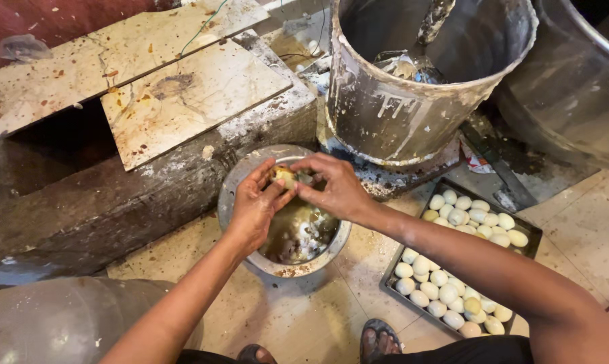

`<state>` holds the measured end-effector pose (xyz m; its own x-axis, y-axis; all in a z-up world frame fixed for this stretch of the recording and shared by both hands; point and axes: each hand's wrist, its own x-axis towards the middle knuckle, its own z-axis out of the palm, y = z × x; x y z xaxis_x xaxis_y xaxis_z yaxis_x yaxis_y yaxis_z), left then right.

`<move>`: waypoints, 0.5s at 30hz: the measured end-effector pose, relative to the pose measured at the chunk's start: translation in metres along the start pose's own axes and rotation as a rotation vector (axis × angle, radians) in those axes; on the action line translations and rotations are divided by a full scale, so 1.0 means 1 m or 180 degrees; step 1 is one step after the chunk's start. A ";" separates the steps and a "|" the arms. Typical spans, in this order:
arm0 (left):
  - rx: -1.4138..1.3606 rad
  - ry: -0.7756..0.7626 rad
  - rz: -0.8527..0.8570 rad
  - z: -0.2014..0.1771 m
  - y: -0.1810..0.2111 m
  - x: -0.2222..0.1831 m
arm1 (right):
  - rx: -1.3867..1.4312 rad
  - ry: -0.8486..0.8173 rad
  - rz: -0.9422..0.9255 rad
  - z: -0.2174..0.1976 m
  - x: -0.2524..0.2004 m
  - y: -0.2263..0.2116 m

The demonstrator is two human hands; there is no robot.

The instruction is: The person peels boiled eggs by hand and places them into a large pot containing liquid.

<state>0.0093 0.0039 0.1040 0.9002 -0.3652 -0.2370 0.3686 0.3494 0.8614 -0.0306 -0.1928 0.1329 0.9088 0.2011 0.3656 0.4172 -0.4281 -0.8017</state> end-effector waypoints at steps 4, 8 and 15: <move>0.0178 -0.0024 0.0127 0.001 -0.009 -0.002 | -0.0389 0.0005 0.0002 0.000 -0.001 -0.001; 0.0162 -0.0131 0.0133 0.006 -0.011 -0.006 | -0.0314 0.0097 -0.0164 0.000 -0.001 0.012; -0.0166 -0.0444 -0.0089 0.004 0.005 -0.005 | 0.1687 -0.0038 0.0811 0.002 0.002 0.041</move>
<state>0.0061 0.0039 0.1112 0.8499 -0.4904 -0.1928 0.4079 0.3805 0.8300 -0.0116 -0.2083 0.0996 0.9787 0.1608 0.1273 0.1234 0.0342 -0.9918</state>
